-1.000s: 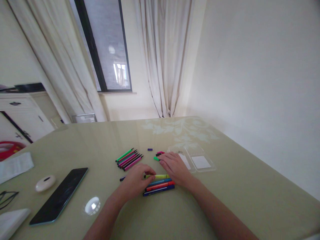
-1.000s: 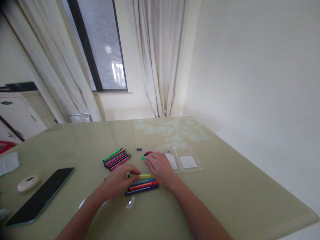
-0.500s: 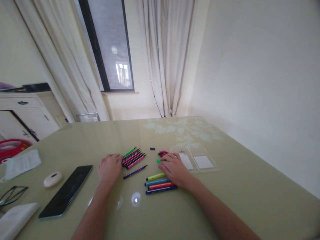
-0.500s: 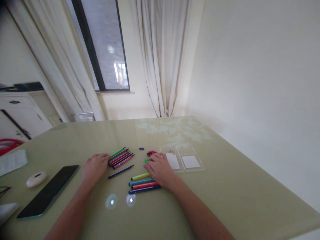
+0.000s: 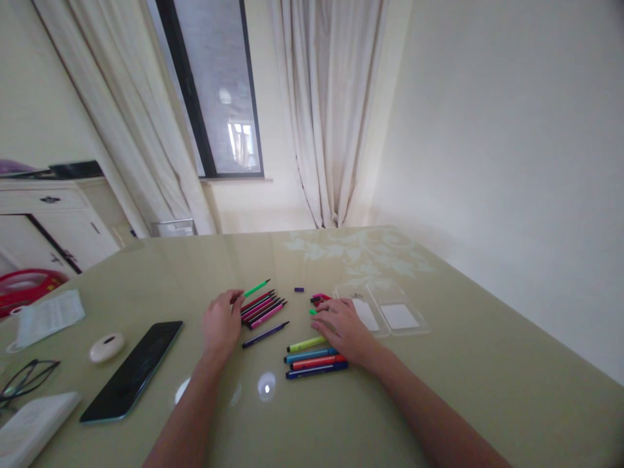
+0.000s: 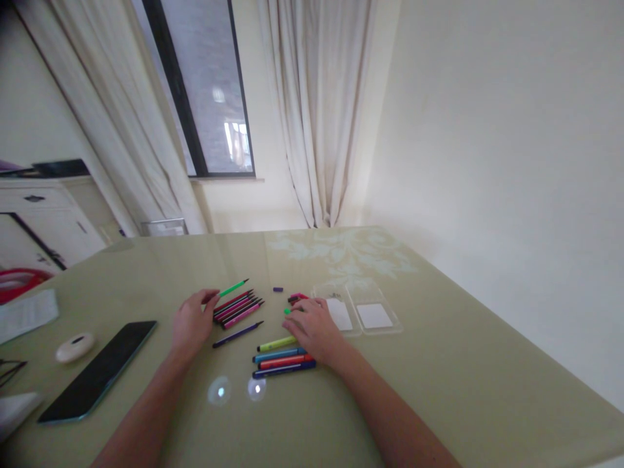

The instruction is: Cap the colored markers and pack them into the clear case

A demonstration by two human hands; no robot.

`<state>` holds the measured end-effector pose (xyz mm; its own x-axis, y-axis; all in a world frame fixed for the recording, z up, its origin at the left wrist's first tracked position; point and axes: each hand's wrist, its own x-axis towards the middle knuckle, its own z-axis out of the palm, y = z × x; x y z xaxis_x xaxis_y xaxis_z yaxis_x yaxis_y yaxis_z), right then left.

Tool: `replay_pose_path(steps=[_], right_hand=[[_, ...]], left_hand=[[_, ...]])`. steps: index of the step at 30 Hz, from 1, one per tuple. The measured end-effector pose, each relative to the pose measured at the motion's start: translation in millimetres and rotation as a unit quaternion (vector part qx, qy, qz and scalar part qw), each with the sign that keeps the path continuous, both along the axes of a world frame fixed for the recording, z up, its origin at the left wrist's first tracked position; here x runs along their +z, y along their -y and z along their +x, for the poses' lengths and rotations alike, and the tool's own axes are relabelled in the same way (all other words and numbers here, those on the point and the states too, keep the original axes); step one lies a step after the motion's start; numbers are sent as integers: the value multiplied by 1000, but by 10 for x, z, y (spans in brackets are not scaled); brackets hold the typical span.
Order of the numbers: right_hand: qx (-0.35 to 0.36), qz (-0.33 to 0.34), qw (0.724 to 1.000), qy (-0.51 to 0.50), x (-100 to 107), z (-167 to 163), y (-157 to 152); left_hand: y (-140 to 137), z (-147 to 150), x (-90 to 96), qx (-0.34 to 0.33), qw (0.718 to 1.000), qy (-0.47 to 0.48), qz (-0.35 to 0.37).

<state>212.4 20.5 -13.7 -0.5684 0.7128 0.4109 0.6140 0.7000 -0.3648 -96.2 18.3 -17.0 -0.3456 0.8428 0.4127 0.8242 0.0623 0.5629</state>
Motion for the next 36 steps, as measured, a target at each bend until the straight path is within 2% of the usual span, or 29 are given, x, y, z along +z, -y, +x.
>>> replay_pose_path(steps=[2,4,9,11,13,20,30,36], right_hand=[[-8,-10,1000,-23,-6,11,-24],[-23,-20,998,-56,4,28,-44],[-71,-46,973,-214,92,103,-63],[-82,-67,958,-265,127,135,-69],[-79,-76,951,-289,149,160,-74],[-52,-61,952,-295,186,164,-52],[-41,-69,947,-310,258,133,6],[-32,-80,947,-311,245,130,5]], left_hand=[[-8,67,39,-45,995,79,38],[-3,169,72,-98,980,170,45],[64,469,114,-230,907,353,15],[92,544,127,-253,880,402,4],[108,576,140,-262,866,426,-3],[112,554,155,-257,860,440,-7],[92,549,101,-279,879,388,-2],[112,556,134,-281,882,378,0]])
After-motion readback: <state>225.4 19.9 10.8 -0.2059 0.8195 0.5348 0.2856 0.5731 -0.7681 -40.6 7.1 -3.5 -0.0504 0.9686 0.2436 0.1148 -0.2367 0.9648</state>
